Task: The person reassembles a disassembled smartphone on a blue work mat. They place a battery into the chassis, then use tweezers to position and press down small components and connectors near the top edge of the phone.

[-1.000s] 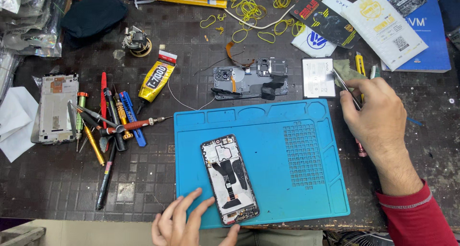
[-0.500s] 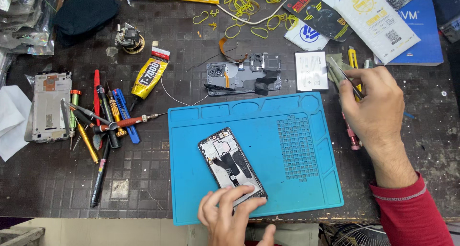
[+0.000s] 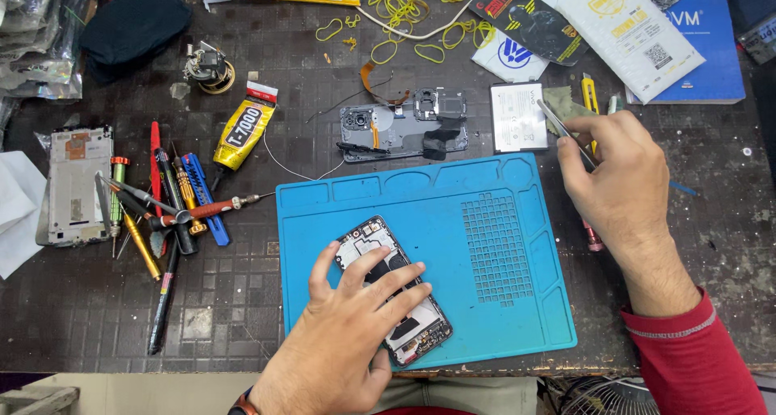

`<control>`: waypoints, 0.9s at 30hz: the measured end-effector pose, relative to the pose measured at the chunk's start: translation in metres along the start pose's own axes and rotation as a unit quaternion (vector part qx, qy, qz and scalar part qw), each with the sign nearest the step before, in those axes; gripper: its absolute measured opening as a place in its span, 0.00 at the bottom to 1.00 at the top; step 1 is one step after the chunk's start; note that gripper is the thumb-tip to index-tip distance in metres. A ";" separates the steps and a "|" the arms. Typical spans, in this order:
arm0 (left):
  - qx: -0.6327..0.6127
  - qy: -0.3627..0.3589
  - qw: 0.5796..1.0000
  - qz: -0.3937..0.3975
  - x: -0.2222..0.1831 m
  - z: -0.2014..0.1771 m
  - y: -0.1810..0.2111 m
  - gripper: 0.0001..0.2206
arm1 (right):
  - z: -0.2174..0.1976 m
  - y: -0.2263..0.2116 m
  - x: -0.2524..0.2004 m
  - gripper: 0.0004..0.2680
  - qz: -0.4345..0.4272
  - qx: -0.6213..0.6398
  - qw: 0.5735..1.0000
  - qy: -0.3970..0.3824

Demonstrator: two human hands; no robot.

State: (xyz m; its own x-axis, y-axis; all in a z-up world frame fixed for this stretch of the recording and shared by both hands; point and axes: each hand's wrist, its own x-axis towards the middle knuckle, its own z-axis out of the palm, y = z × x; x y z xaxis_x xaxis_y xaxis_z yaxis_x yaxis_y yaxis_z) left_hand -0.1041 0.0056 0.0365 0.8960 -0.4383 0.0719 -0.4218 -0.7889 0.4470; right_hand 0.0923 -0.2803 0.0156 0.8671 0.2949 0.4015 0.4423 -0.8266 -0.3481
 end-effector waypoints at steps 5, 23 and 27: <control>-0.011 0.025 1.000 0.013 0.009 0.005 -0.011 0.34 | 0.002 -0.002 -0.001 0.06 0.005 0.000 1.000 -0.009; 0.065 0.131 0.985 -0.090 0.023 0.046 -0.006 0.38 | -0.001 -0.001 -0.002 0.07 0.011 0.000 1.000 -0.001; 0.016 0.160 0.985 -0.057 0.024 0.029 -0.005 0.36 | -0.002 -0.001 0.000 0.06 0.022 0.004 1.000 0.006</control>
State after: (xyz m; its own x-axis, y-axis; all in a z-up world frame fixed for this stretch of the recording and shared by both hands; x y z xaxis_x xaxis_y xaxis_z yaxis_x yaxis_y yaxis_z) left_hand -0.0844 -0.0135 0.0096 0.9338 -0.1922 0.3017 -0.3154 -0.8402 0.4411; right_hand 0.0917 -0.2804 0.0173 0.8833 0.2521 0.3953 0.4051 -0.8347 -0.3730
